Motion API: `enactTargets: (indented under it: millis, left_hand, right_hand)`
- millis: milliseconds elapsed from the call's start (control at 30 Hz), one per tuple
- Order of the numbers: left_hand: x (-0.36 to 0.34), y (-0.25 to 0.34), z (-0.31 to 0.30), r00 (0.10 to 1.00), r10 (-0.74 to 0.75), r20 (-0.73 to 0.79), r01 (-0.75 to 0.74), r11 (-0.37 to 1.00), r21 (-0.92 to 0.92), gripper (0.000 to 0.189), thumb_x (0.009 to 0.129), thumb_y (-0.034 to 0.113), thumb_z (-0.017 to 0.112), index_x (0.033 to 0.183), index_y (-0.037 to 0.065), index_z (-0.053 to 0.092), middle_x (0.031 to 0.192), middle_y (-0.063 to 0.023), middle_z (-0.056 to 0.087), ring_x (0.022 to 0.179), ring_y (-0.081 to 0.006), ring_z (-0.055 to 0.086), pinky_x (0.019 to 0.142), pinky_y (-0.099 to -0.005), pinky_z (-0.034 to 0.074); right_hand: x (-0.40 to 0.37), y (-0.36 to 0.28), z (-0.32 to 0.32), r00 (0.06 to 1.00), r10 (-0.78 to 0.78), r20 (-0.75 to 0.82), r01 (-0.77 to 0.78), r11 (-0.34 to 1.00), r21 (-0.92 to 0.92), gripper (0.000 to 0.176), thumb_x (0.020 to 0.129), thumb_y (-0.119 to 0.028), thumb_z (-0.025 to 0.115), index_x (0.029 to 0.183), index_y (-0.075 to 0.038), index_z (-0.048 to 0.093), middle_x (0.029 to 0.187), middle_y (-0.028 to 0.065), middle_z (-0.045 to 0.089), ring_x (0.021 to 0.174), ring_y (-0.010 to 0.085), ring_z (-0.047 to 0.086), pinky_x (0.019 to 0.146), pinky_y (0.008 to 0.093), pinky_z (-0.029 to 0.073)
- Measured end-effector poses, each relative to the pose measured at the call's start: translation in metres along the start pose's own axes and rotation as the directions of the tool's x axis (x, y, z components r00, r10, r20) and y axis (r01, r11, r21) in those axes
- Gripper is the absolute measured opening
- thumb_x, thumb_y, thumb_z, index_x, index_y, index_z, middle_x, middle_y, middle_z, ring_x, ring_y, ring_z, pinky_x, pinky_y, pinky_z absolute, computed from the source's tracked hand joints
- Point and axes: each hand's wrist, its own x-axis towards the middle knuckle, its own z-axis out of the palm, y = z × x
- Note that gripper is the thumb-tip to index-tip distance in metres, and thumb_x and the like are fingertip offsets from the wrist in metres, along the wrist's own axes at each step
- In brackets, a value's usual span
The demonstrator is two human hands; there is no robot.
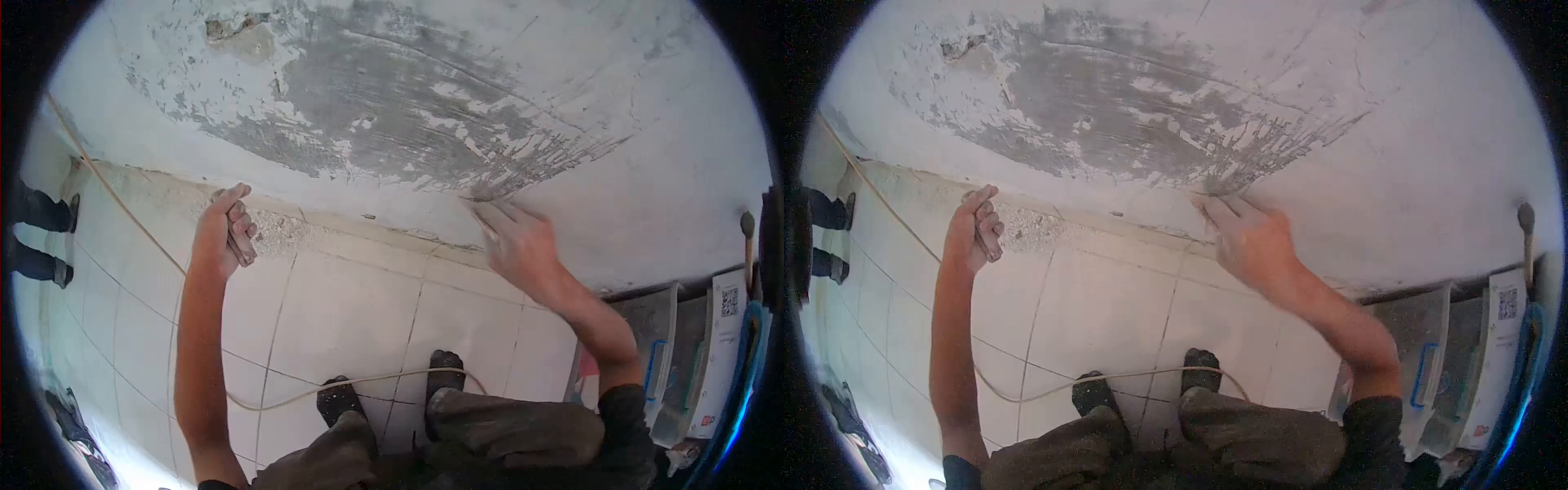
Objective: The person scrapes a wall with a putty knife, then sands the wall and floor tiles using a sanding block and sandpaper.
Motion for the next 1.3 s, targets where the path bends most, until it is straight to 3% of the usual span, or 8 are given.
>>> enactTargets:
  millis: [133, 333, 400, 633, 800, 933, 1133, 1300]
  left_hand:
    - [-0.004, 0.001, -0.004, 1.0, 0.001, 0.007, 0.0, 1.0, -0.03, 0.022, 0.086, 0.022, 0.059, 0.099, 0.007, 0.049, 0.057, 0.007, 0.035, 0.045, -0.004, 0.035, 0.05, -0.0217, 0.036]
    - [0.005, -0.002, -0.011, 0.999, -0.002, -0.037, 0.001, 1.0, -0.025, 0.02, 0.087, 0.022, 0.058, 0.098, 0.008, 0.049, 0.057, 0.0073, 0.035, 0.046, -0.0039, 0.035, 0.051, -0.0219, 0.037]
    - [0.007, -0.005, -0.007, 1.0, -0.017, 0.005, 0.017, 0.999, -0.042, 0.019, 0.086, 0.022, 0.058, 0.097, 0.008, 0.049, 0.057, 0.0074, 0.035, 0.045, -0.0038, 0.035, 0.05, -0.0217, 0.036]
    - [0.003, -0.003, -0.008, 1.0, 0.001, 0.015, 0.0, 0.998, -0.071, 0.018, 0.087, 0.021, 0.057, 0.096, 0.008, 0.05, 0.057, 0.0075, 0.035, 0.046, -0.0037, 0.035, 0.049, -0.021, 0.035]
    - [0.012, -0.005, -0.016, 0.999, -0.03, -0.015, 0.029, 0.995, -0.092, 0.019, 0.087, 0.022, 0.057, 0.097, 0.007, 0.05, 0.056, 0.0074, 0.036, 0.046, -0.0039, 0.036, 0.049, -0.0215, 0.035]
    - [0.003, -0.004, -0.002, 0.999, -0.043, -0.014, 0.042, 0.997, -0.066, 0.019, 0.087, 0.022, 0.057, 0.097, 0.007, 0.05, 0.056, 0.0073, 0.036, 0.045, -0.0042, 0.036, 0.048, -0.0215, 0.036]
    - [0.004, 0.0, 0.002, 0.999, -0.036, 0.019, 0.038, 0.995, -0.093, 0.017, 0.087, 0.02, 0.058, 0.096, 0.007, 0.05, 0.056, 0.0074, 0.036, 0.043, -0.0045, 0.035, 0.047, -0.0211, 0.035]
    - [0.013, -0.01, -0.003, 0.998, -0.068, 0.014, 0.069, 0.991, -0.117, 0.016, 0.086, 0.019, 0.059, 0.094, 0.009, 0.05, 0.055, 0.0073, 0.035, 0.044, -0.0046, 0.035, 0.046, -0.0215, 0.035]
  right_hand:
    - [-0.007, 0.002, 0.016, 0.981, -0.193, -0.016, 0.193, 0.981, 0.027, 0.037, 0.064, -0.002, 0.059, 0.101, -0.003, 0.06, 0.087, 0.0096, 0.061, 0.074, 0.0304, 0.06, 0.066, 0.0367, 0.05]
    - [-0.002, -0.027, -0.05, 0.962, -0.046, -0.27, 0.078, 0.991, 0.107, 0.032, 0.067, 0.008, 0.061, 0.098, -0.001, 0.061, 0.091, 0.0127, 0.064, 0.079, 0.03, 0.063, 0.067, 0.0348, 0.052]
    - [0.0, 0.005, 0.016, 0.993, 0.052, -0.11, -0.041, 0.994, 0.1, 0.031, 0.067, 0.011, 0.06, 0.097, 0.001, 0.062, 0.089, 0.0148, 0.064, 0.078, 0.0292, 0.064, 0.067, 0.0341, 0.052]
    - [-0.023, -0.025, -0.071, 0.963, 0.06, -0.264, -0.009, 0.982, 0.188, 0.042, 0.063, 0.007, 0.065, 0.104, 0.001, 0.06, 0.101, 0.0151, 0.061, 0.092, 0.0309, 0.06, 0.076, 0.0349, 0.05]
    - [-0.013, -0.002, 0.024, 0.998, 0.009, -0.055, -0.007, 0.999, 0.034, 0.045, 0.059, 0.008, 0.064, 0.103, 0.002, 0.06, 0.108, 0.0153, 0.058, 0.089, 0.0314, 0.06, 0.072, 0.0351, 0.051]
    - [-0.011, -0.01, 0.016, 0.998, -0.067, -0.003, 0.067, 0.997, 0.032, 0.045, 0.061, 0.005, 0.063, 0.106, 0.001, 0.058, 0.107, 0.0159, 0.059, 0.089, 0.0326, 0.059, 0.072, 0.0359, 0.051]
    - [-0.004, -0.027, -0.044, 0.954, -0.176, -0.243, 0.203, 0.975, 0.088, 0.048, 0.062, 0.0, 0.061, 0.11, 0.0, 0.055, 0.104, 0.0159, 0.06, 0.089, 0.0329, 0.06, 0.072, 0.0377, 0.052]
    - [0.006, -0.016, 0.025, 0.999, -0.047, 0.018, 0.044, 0.991, 0.123, 0.043, 0.065, 0.013, 0.057, 0.107, 0.003, 0.059, 0.101, 0.0181, 0.062, 0.09, 0.0348, 0.061, 0.078, 0.0357, 0.051]
